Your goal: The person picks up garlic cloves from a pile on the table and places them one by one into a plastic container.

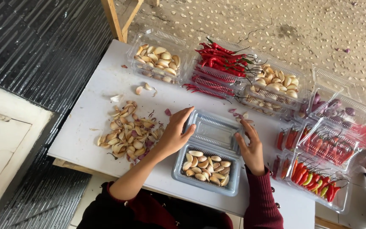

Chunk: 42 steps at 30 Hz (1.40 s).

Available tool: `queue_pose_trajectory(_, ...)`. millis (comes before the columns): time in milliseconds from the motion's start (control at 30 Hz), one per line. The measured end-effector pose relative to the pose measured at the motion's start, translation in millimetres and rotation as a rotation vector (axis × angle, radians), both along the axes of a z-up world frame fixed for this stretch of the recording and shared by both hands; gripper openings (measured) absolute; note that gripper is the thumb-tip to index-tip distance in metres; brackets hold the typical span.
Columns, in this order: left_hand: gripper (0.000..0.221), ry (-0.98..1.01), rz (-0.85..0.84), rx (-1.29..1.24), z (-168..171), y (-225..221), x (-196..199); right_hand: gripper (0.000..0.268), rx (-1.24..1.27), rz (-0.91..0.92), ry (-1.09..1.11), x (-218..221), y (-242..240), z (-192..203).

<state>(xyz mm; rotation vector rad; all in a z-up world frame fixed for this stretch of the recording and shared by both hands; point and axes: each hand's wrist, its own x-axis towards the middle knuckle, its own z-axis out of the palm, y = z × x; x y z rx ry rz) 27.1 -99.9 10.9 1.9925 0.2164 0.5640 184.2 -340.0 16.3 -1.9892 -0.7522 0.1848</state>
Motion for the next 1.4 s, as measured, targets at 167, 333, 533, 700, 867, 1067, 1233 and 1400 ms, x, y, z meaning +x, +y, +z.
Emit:
queue_pose_trajectory(167, 0.056, -0.011, 0.020, -0.009, -3.4, 0.5, 1.8, 0.049, 0.009, -0.017, 0.028, 2.3, -1.1, -6.6)
queue_pose_trajectory(333, 0.054, -0.045, 0.038, -0.052, -6.7, 0.8, 5.3, 0.050, 0.016, -0.039, 0.049, 2.6, -2.4, -10.5)
queue_pose_trajectory(533, 0.052, -0.104, 0.047, -0.035, -4.3, 2.6, 6.3, 0.050, 0.040, -0.052, 0.020, -0.8, 0.0, -7.2)
queue_pose_trajectory(700, 0.048, -0.228, 0.054, -0.053, 8.5, 1.0, 6.4, 0.051, 0.124, -0.049, -0.095, -4.8, 4.1, 3.5)
queue_pose_trajectory(867, 0.055, -0.203, 0.035, -0.220, -3.6, -4.0, -0.1, 0.056, 0.371, 0.006, -0.079, -3.4, -6.4, -12.1)
queue_pose_trajectory(1067, 0.033, -0.267, 0.021, -0.132, -7.1, -4.6, 7.2, 0.021, 0.117, 0.080, -0.174, 10.5, -17.9, -26.9)
queue_pose_trajectory(1233, 0.022, -0.272, -0.012, -0.145, 0.2, -5.0, 3.6, 0.023, 0.159, 0.076, -0.122, -3.9, -21.6, -23.5)
queue_pose_trajectory(1400, 0.015, -0.260, -0.123, -0.055, 6.7, -6.3, 1.9, 0.039, 0.332, -0.005, -0.149, -26.1, 3.2, 19.9)
